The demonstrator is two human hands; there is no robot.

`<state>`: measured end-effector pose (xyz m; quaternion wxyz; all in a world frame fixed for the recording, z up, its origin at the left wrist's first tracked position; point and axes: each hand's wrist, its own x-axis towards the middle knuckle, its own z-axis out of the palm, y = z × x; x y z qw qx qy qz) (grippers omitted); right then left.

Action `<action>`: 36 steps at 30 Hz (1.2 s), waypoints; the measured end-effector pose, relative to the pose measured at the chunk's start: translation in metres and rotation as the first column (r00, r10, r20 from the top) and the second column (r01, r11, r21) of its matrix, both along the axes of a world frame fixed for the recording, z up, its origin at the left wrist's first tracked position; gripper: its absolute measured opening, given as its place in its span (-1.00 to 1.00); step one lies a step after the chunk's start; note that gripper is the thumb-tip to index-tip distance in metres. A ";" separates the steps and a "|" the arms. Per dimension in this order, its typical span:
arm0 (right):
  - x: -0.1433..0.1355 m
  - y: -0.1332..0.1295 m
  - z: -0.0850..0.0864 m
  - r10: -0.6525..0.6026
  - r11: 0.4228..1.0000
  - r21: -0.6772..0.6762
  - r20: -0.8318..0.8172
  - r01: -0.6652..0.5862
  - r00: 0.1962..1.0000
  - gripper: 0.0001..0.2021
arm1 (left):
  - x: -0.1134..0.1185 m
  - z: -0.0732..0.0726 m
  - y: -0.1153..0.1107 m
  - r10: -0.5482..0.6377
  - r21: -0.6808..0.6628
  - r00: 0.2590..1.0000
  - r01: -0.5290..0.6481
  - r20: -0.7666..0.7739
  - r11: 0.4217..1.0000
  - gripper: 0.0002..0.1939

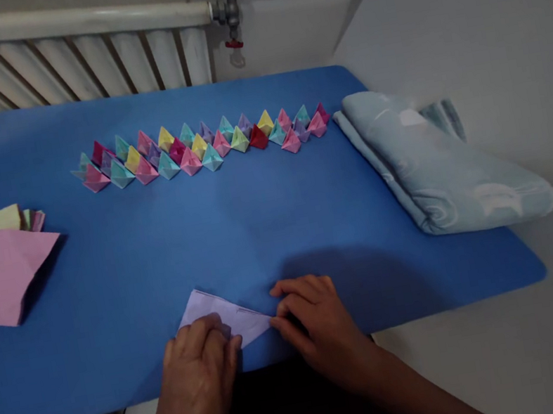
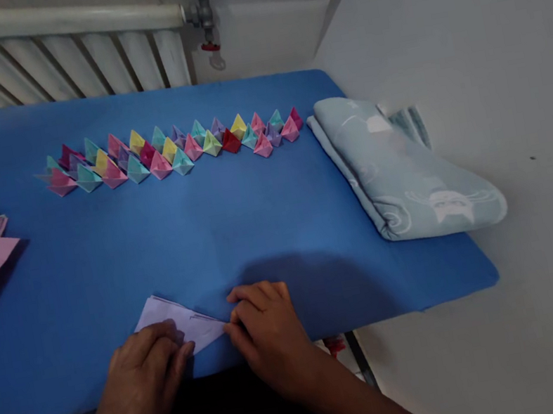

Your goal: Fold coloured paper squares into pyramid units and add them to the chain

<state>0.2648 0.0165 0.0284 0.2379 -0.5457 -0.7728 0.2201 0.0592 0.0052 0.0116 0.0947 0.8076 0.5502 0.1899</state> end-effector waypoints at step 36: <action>-0.004 0.000 -0.002 -0.096 0.994 -0.060 -0.011 0.095 0.995 -0.90 | -0.019 0.007 0.004 -0.397 0.064 0.895 0.417 -0.205 0.907 -0.42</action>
